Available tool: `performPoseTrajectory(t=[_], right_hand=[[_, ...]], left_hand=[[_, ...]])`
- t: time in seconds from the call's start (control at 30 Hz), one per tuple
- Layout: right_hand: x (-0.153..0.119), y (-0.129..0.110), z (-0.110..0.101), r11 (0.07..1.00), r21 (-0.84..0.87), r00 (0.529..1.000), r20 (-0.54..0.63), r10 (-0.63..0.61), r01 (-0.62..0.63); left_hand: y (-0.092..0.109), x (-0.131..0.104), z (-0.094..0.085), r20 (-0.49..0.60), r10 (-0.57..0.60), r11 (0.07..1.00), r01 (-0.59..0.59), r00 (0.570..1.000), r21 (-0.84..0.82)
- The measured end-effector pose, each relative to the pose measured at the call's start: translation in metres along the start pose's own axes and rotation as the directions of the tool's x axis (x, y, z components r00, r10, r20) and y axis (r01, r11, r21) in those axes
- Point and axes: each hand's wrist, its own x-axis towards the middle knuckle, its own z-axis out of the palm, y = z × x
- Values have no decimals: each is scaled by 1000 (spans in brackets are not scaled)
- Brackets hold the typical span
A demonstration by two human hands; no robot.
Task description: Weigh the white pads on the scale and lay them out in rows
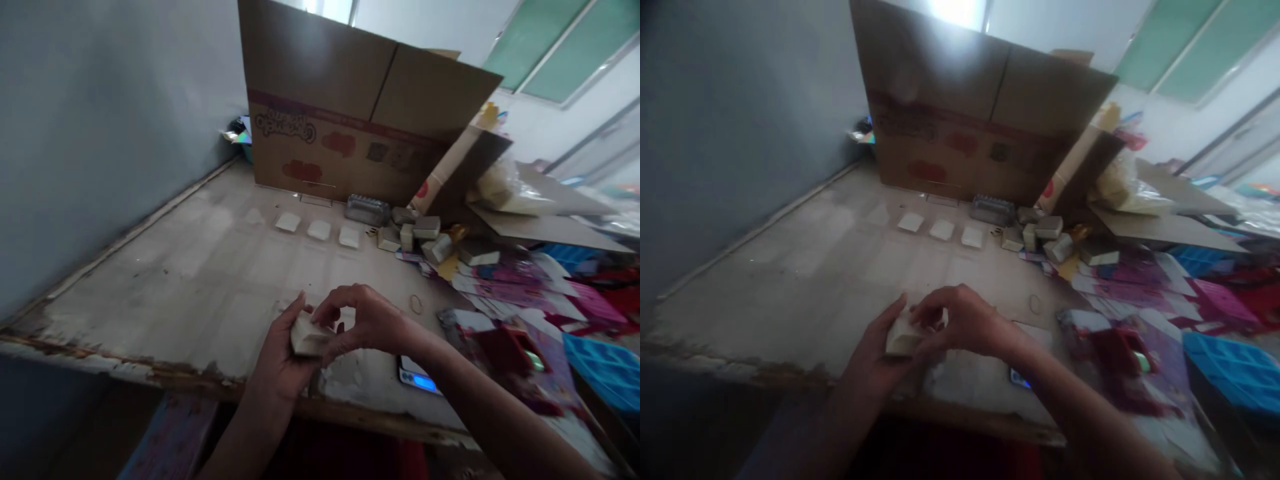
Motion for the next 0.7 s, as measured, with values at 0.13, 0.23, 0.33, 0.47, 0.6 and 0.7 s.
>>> performPoseTrajectory(t=[0.13,0.23,0.33,0.47,0.6,0.7], right_hand=[[-50,15,7,989,115,993,-60,100,-93],[-78,32,2,962,237,988,-40,150,-136],[-103,46,-4,934,317,982,-43,186,-163],[-131,56,-10,922,363,978,-102,180,-131],[-150,62,-12,956,283,958,-244,148,-76],[-158,68,-11,973,228,931,-345,118,-39]], left_hand=[[-43,-5,-6,10,-100,987,98,995,126],[-70,-7,-7,-23,-109,983,111,994,143],[-90,-6,-2,-81,-107,979,119,991,163],[-110,2,4,-99,-99,974,116,990,193],[-124,15,8,-84,-105,977,119,991,178],[-131,22,13,-96,-96,978,112,991,178]])
